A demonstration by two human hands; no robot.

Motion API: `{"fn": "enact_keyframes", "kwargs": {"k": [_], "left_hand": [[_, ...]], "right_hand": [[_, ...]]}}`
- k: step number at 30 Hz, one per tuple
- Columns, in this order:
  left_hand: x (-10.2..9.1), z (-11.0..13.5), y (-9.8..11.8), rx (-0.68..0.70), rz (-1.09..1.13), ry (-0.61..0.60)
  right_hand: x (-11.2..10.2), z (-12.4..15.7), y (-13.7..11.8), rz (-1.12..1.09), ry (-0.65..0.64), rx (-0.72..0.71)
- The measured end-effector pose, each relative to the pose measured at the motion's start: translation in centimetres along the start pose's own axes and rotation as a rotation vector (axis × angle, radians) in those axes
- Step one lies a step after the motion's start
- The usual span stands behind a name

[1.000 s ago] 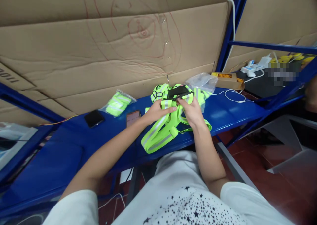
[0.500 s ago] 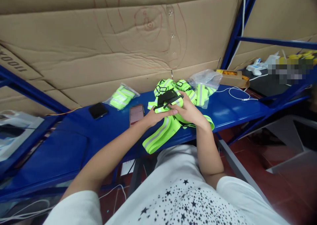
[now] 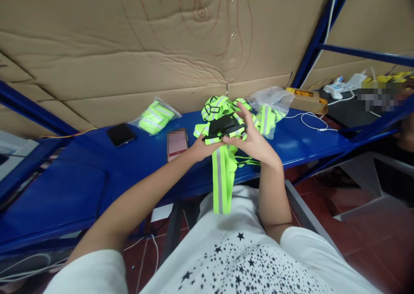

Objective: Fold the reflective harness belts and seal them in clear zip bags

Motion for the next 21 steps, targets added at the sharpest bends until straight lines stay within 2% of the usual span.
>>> {"fn": "enact_keyframes", "kwargs": {"k": [2,4,7,11,14,17,21], "left_hand": [[-0.1,0.0,0.2,0.016,-0.024,-0.033],[-0.2,0.0,0.7,0.067,-0.079,-0.116],[-0.2,0.1,1.5,0.15,-0.111,-0.27],[0.3,0.4,2.0,0.135,-0.012,-0.478],[0.7,0.4,1.8,0.117,0.048,-0.499],[0.9,0.3,1.5,0.112,0.074,-0.542],[0.8,0.4,1.6,0.087,0.082,-0.527]], "right_hand": [[-1.1,0.5,-1.4,0.102,0.03,-0.097],[-1.6,0.9,-2.8,0.199,-0.015,-0.167],[-1.2,1.1,-4.0,0.249,-0.07,-0.159],[-0.2,0.6,-3.7,0.223,0.147,-0.07],[0.0,0.2,-2.9,0.175,0.314,0.027],[-0.3,0.1,-2.2,0.141,0.438,0.056],[-0.6,0.4,-1.8,0.056,0.456,0.033]]}}
Point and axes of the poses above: each hand's wrist, its own z-axis away from the middle knuckle, its own x-axis out of the palm, y = z × x, the point moved 1 cm from there along -z, towards the middle knuckle, and after that the axes turned 8 degrees about -z, right-handed, at the moved point
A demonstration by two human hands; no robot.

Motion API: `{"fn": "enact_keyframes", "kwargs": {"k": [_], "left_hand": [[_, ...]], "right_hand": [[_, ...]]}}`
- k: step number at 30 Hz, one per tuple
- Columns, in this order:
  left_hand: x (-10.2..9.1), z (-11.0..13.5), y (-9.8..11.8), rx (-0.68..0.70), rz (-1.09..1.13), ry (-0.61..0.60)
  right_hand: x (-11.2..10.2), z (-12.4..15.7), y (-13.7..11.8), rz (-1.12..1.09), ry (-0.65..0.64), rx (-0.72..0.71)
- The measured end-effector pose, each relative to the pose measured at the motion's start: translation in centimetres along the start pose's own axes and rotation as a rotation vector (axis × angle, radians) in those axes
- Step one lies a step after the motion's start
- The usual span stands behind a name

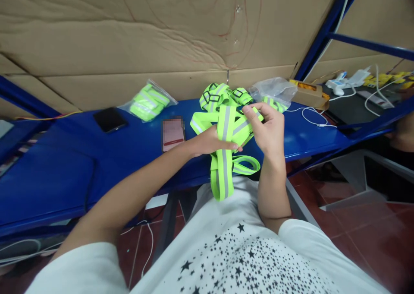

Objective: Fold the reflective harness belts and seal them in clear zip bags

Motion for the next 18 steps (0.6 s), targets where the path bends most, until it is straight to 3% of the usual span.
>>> {"fn": "enact_keyframes", "kwargs": {"k": [6,10,15,18], "left_hand": [[0.2,0.6,1.0,-0.071,0.101,-0.082],[-0.1,0.9,0.7,-0.062,0.024,-0.065],[-0.4,0.9,0.2,-0.045,-0.051,-0.083],[-0.4,0.8,0.3,0.011,-0.115,-0.016]], "right_hand": [[-0.4,0.6,-0.5,0.029,-0.029,0.044],[-0.5,0.3,-0.6,0.189,-0.059,-0.077],[-0.2,0.2,-0.9,0.285,-0.208,-0.147],[-0.4,0.6,-1.2,0.299,-0.39,-0.142]]}}
Point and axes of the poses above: each hand's wrist, its own z-axis away from the middle knuckle, its own x-axis out of the palm, y = z × x, the point moved 1 cm from there along -z, towards the middle knuckle, and after that the axes turned 8 degrees about -z, right-handed, at the moved point
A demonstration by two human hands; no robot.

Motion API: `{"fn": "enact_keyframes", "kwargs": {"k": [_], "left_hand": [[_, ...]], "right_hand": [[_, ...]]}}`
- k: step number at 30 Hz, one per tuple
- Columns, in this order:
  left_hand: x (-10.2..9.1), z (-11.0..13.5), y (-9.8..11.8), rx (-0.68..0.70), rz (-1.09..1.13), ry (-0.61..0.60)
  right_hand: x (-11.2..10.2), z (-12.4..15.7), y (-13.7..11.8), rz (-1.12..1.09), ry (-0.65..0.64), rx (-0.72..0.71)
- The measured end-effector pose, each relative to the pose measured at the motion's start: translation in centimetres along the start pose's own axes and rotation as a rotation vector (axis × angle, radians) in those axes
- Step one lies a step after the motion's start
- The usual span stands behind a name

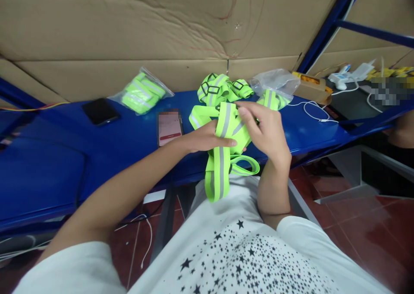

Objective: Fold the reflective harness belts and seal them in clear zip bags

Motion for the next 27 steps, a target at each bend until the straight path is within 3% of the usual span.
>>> {"fn": "enact_keyframes", "kwargs": {"k": [4,14,18,24,27], "left_hand": [[0.2,-0.1,-0.3,0.014,-0.113,-0.001],[1.1,0.1,-0.5,-0.002,-0.11,0.012],[1.3,0.2,-0.3,-0.063,-0.02,-0.028],[1.8,0.3,-0.3,-0.225,0.458,0.069],[1.3,0.6,-0.4,-0.265,0.415,0.044]], "right_hand": [[-0.1,1.0,0.1,0.056,-0.199,-0.054],[-1.3,-0.2,1.3,0.045,-0.46,-0.083],[-0.8,-0.8,2.7,-0.046,-0.477,-0.161],[-0.3,-1.8,3.1,-0.093,-0.317,-0.157],[-0.6,-2.6,2.5,-0.046,-0.379,-0.127]]}}
Point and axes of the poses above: each hand's wrist, its own z-axis away from the middle knuckle, its own x-axis out of the palm, y = z × x, the point moved 1 cm from there along -z, towards the middle knuckle, and after that the axes turned 8 degrees about -z, right-handed, at the moved point
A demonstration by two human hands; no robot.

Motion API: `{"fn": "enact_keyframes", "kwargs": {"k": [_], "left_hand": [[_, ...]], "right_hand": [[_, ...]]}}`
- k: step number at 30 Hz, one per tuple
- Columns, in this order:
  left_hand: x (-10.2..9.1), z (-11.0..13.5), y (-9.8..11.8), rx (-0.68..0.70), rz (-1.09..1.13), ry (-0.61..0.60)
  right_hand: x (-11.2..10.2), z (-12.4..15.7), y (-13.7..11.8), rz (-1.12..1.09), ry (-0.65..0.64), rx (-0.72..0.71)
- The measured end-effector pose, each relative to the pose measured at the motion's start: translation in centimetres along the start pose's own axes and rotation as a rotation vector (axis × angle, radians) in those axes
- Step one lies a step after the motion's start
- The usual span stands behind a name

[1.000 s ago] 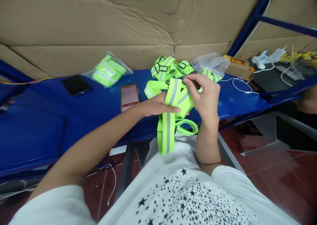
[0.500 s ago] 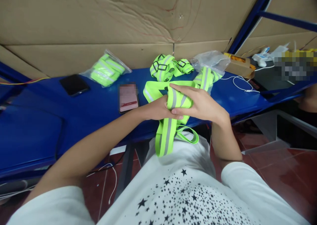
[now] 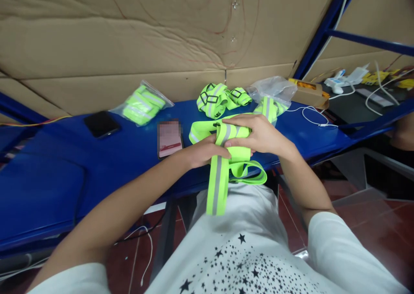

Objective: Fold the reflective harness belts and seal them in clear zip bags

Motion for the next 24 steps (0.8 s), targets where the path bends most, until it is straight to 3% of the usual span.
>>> {"fn": "enact_keyframes", "kwargs": {"k": [4,7,9,12,18,20,24], "left_hand": [[-1.1,0.5,1.1,0.089,-0.316,-0.044],[-0.9,0.7,2.0,0.208,-0.474,-0.148],[-0.4,0.8,2.2,0.253,-0.422,-0.205],[0.2,0.8,2.2,0.237,-0.183,-0.166],[-0.1,0.6,1.7,0.078,0.189,-0.29],[-0.4,0.4,1.5,0.04,0.214,-0.293],[-0.7,0.3,1.6,0.079,0.051,-0.292]], "right_hand": [[-0.9,-0.9,-1.3,0.063,-0.23,-0.001],[-1.3,-1.3,-2.4,0.106,-0.307,-0.038],[-1.4,-1.6,-3.0,0.112,-0.275,-0.042],[-1.5,-2.1,-3.3,0.066,-0.168,-0.008],[-2.0,-3.4,-2.6,-0.115,-0.062,0.153],[-2.4,-3.8,-2.6,-0.094,-0.031,0.11],[-2.9,-3.9,-3.4,-0.056,-0.14,0.085]]}}
Point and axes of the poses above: each hand's wrist, its own z-axis away from the middle knuckle, its own x-axis out of the palm, y = z × x, the point moved 1 cm from there along -z, towards the middle knuckle, and after that the axes turned 8 degrees about -z, right-handed, at the moved point
